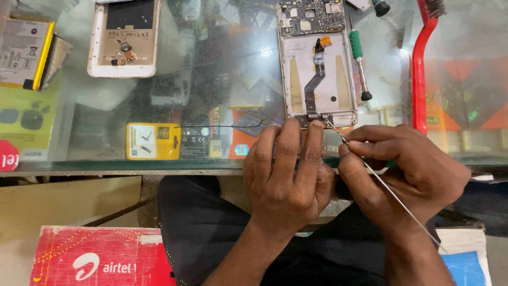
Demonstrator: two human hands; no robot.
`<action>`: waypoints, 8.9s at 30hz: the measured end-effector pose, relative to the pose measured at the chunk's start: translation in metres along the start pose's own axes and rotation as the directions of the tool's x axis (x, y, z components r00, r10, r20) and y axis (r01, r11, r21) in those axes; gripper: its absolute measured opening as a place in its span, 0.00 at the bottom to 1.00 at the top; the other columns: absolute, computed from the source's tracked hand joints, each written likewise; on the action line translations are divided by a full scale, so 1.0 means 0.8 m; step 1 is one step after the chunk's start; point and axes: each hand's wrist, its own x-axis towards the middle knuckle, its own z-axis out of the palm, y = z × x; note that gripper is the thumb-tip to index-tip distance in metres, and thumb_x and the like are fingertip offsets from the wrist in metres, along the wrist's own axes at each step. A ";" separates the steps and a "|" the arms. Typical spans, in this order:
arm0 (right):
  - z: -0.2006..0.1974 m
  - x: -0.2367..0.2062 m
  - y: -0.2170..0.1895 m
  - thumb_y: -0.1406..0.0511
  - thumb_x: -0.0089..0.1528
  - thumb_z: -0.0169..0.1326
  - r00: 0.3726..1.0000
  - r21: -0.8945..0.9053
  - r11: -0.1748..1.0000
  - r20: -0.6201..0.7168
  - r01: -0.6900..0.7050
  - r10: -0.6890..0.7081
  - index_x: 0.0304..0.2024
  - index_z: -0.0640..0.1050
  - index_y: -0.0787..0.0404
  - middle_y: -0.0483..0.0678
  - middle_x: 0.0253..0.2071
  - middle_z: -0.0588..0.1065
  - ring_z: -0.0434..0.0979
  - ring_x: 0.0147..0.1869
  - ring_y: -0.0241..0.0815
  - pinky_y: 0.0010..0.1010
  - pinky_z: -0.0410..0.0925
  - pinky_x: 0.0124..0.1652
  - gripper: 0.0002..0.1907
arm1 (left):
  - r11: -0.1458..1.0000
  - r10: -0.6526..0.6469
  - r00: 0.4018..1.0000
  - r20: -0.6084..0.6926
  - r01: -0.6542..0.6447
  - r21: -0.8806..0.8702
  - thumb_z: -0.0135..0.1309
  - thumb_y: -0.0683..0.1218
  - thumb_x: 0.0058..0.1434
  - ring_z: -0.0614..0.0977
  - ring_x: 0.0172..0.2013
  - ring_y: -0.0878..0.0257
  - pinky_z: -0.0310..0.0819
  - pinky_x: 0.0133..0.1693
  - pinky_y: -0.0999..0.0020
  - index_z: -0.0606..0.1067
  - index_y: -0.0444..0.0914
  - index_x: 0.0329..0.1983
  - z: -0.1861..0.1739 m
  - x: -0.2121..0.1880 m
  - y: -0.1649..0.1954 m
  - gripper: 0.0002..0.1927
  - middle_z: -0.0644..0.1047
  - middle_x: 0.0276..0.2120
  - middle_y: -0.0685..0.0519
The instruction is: The person uses a metal spudger and a screwdriver to pry and unscrew components from a disassembled white smartphone. They remove a small metal bracket and then lift the motherboard from the phone chassis.
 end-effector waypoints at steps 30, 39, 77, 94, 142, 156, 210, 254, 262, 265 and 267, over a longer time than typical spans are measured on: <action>0.029 0.019 0.034 0.74 0.58 0.64 1.000 -0.043 0.999 0.018 0.019 -0.019 0.33 0.80 0.69 0.55 0.37 0.81 0.79 0.32 0.38 0.23 0.69 0.34 0.05 | 1.000 -0.001 1.000 0.001 0.001 0.008 0.50 0.46 0.66 0.75 0.58 0.50 0.71 0.60 0.56 0.80 0.37 0.60 0.045 0.008 -0.021 0.21 0.77 0.56 0.46; 0.022 0.036 0.082 0.74 0.58 0.65 0.994 -0.058 0.993 0.000 0.106 -0.106 0.31 0.78 0.68 0.54 0.36 0.80 0.76 0.30 0.39 0.24 0.67 0.32 0.07 | 1.000 -0.003 1.000 0.002 0.003 0.009 0.50 0.47 0.67 0.75 0.58 0.49 0.70 0.59 0.55 0.80 0.37 0.60 0.085 0.022 -0.003 0.20 0.76 0.56 0.45; 0.098 -0.010 0.156 0.72 0.52 0.60 0.999 0.039 0.999 0.004 0.035 -0.035 0.29 0.76 0.68 0.54 0.36 0.80 0.78 0.33 0.42 0.26 0.69 0.33 0.06 | 0.997 -0.005 0.997 0.082 -0.002 0.078 0.51 0.51 0.69 0.72 0.59 0.50 0.70 0.56 0.53 0.76 0.43 0.65 0.165 -0.039 -0.053 0.22 0.71 0.59 0.48; 0.066 0.026 0.160 0.72 0.55 0.62 0.998 0.007 0.998 0.018 0.057 -0.057 0.31 0.76 0.67 0.52 0.36 0.80 0.79 0.34 0.41 0.26 0.70 0.34 0.06 | 0.955 0.157 0.957 0.242 -0.210 0.211 0.53 0.46 0.66 0.73 0.58 0.52 0.65 0.59 0.56 0.79 0.38 0.59 0.156 0.006 -0.032 0.20 0.74 0.56 0.51; 0.038 -0.024 -0.002 0.72 0.57 0.62 0.999 0.006 0.999 0.029 0.037 -0.037 0.32 0.77 0.68 0.53 0.38 0.81 0.79 0.34 0.38 0.24 0.71 0.32 0.06 | 0.995 0.102 0.995 -0.008 -0.102 0.019 0.52 0.45 0.64 0.80 0.52 0.52 0.75 0.58 0.56 0.79 0.30 0.57 -0.008 -0.019 -0.047 0.21 0.79 0.48 0.46; 0.033 -0.020 0.010 0.72 0.57 0.63 0.999 -0.005 1.000 0.038 0.026 -0.026 0.33 0.77 0.69 0.54 0.39 0.81 0.79 0.31 0.38 0.24 0.71 0.32 0.07 | 0.975 0.205 0.974 0.098 -0.212 0.071 0.56 0.43 0.65 0.77 0.54 0.49 0.72 0.55 0.54 0.79 0.27 0.47 -0.018 0.008 -0.038 0.13 0.77 0.52 0.46; 0.062 -0.007 -0.001 0.76 0.61 0.61 0.993 0.206 0.972 0.042 -0.115 0.108 0.36 0.76 0.73 0.57 0.40 0.80 0.82 0.40 0.38 0.24 0.74 0.41 0.06 | 0.987 0.113 0.993 -0.019 -0.110 0.121 0.50 0.50 0.71 0.77 0.57 0.56 0.66 0.63 0.55 0.79 0.44 0.63 0.000 -0.015 -0.089 0.19 0.77 0.54 0.52; 0.017 0.009 0.020 0.66 0.64 0.61 0.985 0.222 0.971 -0.122 -0.089 0.118 0.50 0.80 0.62 0.55 0.38 0.78 0.79 0.38 0.47 0.38 0.71 0.40 0.12 | 0.927 0.346 0.902 -0.257 -0.286 0.242 0.40 0.57 0.76 0.76 0.61 0.60 0.52 0.65 0.56 0.73 0.46 0.54 0.091 -0.042 -0.122 0.15 0.73 0.49 0.56; -0.023 0.096 0.005 0.63 0.64 0.61 1.000 0.191 0.982 -0.020 0.013 -0.009 0.52 0.81 0.61 0.55 0.37 0.78 0.79 0.38 0.49 0.41 0.71 0.39 0.14 | 0.925 0.352 0.898 -0.262 -0.291 0.246 0.41 0.57 0.76 0.76 0.61 0.58 0.54 0.63 0.55 0.73 0.46 0.54 0.092 -0.041 -0.121 0.15 0.74 0.50 0.56; -0.008 0.170 0.047 0.62 0.64 0.61 0.983 -0.079 0.996 0.180 0.048 -0.033 0.53 0.82 0.60 0.54 0.37 0.78 0.79 0.37 0.50 0.42 0.70 0.39 0.15 | 0.923 0.355 0.894 -0.275 -0.287 0.257 0.40 0.57 0.75 0.76 0.61 0.59 0.54 0.63 0.55 0.73 0.46 0.53 0.092 -0.040 -0.118 0.15 0.74 0.50 0.56; 0.018 0.205 0.079 0.62 0.65 0.61 0.951 -0.329 0.939 0.308 0.100 0.007 0.53 0.82 0.60 0.54 0.37 0.78 0.79 0.37 0.50 0.42 0.70 0.39 0.16 | 0.919 0.360 0.887 -0.289 -0.286 0.271 0.39 0.57 0.75 0.76 0.60 0.59 0.55 0.62 0.55 0.73 0.46 0.52 0.093 -0.038 -0.119 0.16 0.73 0.49 0.56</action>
